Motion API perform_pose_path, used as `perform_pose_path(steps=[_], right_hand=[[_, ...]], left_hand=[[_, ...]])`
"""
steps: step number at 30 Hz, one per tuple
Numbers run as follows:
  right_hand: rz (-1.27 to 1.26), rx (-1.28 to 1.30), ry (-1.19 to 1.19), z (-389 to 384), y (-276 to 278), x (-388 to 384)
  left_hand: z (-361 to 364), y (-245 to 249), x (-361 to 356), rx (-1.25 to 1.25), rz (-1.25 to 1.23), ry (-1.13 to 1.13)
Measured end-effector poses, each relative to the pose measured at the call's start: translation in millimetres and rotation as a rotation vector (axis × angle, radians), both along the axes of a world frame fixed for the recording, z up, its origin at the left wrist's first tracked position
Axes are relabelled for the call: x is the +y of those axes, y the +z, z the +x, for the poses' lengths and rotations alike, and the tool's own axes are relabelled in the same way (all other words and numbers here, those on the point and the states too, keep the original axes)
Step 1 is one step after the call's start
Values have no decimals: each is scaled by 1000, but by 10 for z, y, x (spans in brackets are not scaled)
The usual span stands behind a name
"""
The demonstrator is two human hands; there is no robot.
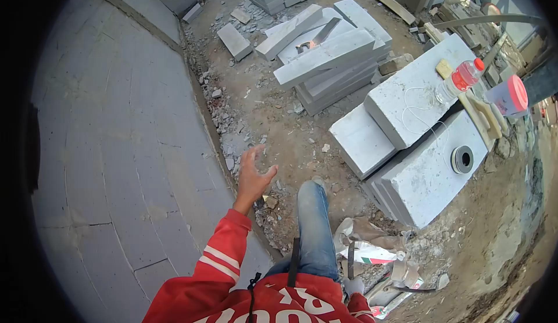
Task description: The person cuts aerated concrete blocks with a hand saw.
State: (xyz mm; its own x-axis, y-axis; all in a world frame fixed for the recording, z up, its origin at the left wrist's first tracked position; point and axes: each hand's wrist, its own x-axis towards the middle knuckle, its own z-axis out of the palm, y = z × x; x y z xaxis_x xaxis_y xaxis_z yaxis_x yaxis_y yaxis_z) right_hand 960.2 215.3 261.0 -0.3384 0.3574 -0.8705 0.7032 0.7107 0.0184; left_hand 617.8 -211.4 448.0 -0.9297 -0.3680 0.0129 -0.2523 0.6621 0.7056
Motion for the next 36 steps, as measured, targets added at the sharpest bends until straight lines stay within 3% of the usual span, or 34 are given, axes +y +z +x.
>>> perform_pose_path(steps=[3, 5, 6, 8, 11, 14, 22, 25, 28, 36], right_hand=[[-40, -82, -48, 14, -515, -277], [-136, -54, 69, 117, -1058, -413], [-35, -89, 18, -310, -809, -705], [-37, -105, -24, -901, -823, -1132], [29, -195, -52, -1205, -401, -1224], [73, -262, -50, -1428, -62, -1274], [11, -280, 124, -2585, -50, -1707], [25, -254, 179, -3025, -34, -1880], [51, -228, 192, -3390, 41, -2224], [87, -208, 223, -4085, 374, -3576]], left_hand=[[-1168, -332, -228, -50, -77, -96], [-1986, -612, -388, -111, -98, -123], [-2412, -827, -465, -124, -169, -128], [-3238, -1281, -657, -155, -239, -159], [-3935, -1935, -733, -240, -378, -222], [-4306, -2295, -942, -324, -589, -335], [-4445, -2514, -1211, -152, -347, -444], [-4324, -2380, -1303, -138, -181, -428], [-3972, -2060, -1666, -335, 58, -439], [-2879, -194, -4082, -813, 136, -441]])
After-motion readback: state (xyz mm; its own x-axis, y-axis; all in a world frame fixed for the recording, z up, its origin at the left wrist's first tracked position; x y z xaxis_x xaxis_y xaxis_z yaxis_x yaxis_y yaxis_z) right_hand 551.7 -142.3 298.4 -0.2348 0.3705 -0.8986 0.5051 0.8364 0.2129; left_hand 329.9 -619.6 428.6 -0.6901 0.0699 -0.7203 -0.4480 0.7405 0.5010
